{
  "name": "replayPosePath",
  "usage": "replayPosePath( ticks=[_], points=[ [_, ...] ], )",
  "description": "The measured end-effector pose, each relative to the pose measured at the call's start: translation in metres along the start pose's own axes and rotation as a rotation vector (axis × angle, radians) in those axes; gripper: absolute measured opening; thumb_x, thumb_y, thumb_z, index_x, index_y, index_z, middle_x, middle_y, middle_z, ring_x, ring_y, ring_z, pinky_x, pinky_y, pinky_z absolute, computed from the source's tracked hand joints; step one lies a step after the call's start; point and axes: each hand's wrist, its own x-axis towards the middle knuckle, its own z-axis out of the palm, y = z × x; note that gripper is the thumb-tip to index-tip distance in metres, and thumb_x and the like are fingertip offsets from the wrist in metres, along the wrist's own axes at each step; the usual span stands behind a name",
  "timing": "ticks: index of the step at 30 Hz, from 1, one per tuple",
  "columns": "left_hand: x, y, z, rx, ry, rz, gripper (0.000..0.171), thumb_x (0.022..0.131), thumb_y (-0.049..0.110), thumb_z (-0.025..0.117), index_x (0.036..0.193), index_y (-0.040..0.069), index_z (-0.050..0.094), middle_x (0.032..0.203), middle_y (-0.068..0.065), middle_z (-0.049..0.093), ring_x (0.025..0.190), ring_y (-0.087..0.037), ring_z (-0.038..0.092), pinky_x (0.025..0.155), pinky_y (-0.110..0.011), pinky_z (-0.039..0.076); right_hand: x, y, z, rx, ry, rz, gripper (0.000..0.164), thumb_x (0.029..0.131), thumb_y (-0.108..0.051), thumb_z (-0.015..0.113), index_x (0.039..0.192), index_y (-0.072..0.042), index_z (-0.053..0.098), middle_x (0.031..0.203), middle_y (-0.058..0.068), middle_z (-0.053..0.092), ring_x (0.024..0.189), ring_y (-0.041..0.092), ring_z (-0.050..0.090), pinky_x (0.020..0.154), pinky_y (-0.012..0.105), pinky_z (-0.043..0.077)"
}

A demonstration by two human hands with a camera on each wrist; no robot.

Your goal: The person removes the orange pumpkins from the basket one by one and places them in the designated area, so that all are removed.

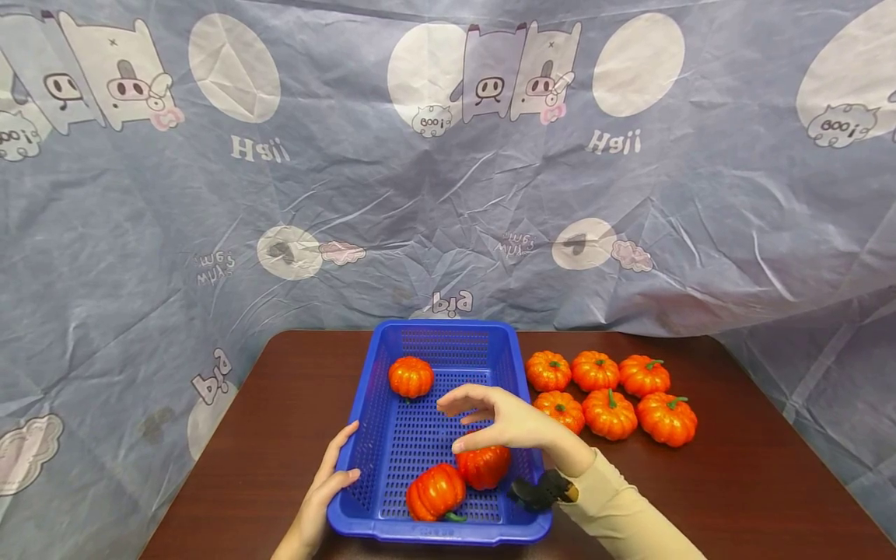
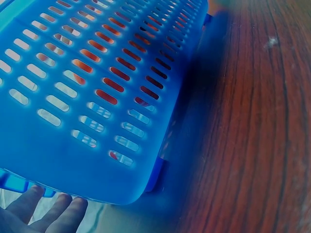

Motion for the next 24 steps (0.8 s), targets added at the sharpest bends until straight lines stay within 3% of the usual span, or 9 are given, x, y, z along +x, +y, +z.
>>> replayPosePath(
  ticks=[16, 24],
  points=[
    [0.0, 0.0, -0.001, 0.016, -0.003, 0.017, 0.062, 0.091, 0.007, 0.041, 0.148, 0.017, 0.019, 0.145, -0.021, 0.021, 0.124, -0.036, 0.034, 0.094, -0.037, 0.04, 0.017, 0.014, 0.023, -0.065, -0.191, 0.087, 0.049, 0.079, -0.017, 0.075, 0.124, -0.008, 0.056, 0.122, -0.003, 0.059, 0.112, 0.011, 0.053, 0.094, 0.04, 0.043],
    [0.0, 0.0, -0.001, 0.024, -0.001, 0.012, 0.063, 0.091, 0.007, 0.041, 0.149, 0.017, 0.019, 0.146, -0.02, 0.02, 0.125, -0.034, 0.033, 0.095, -0.036, 0.04, 0.016, 0.022, 0.028, -0.078, -0.239, 0.16, 0.047, 0.078, -0.017, 0.076, 0.122, -0.016, 0.058, 0.121, -0.007, 0.059, 0.115, 0.019, 0.052, 0.09, 0.037, 0.046]
  ],
)
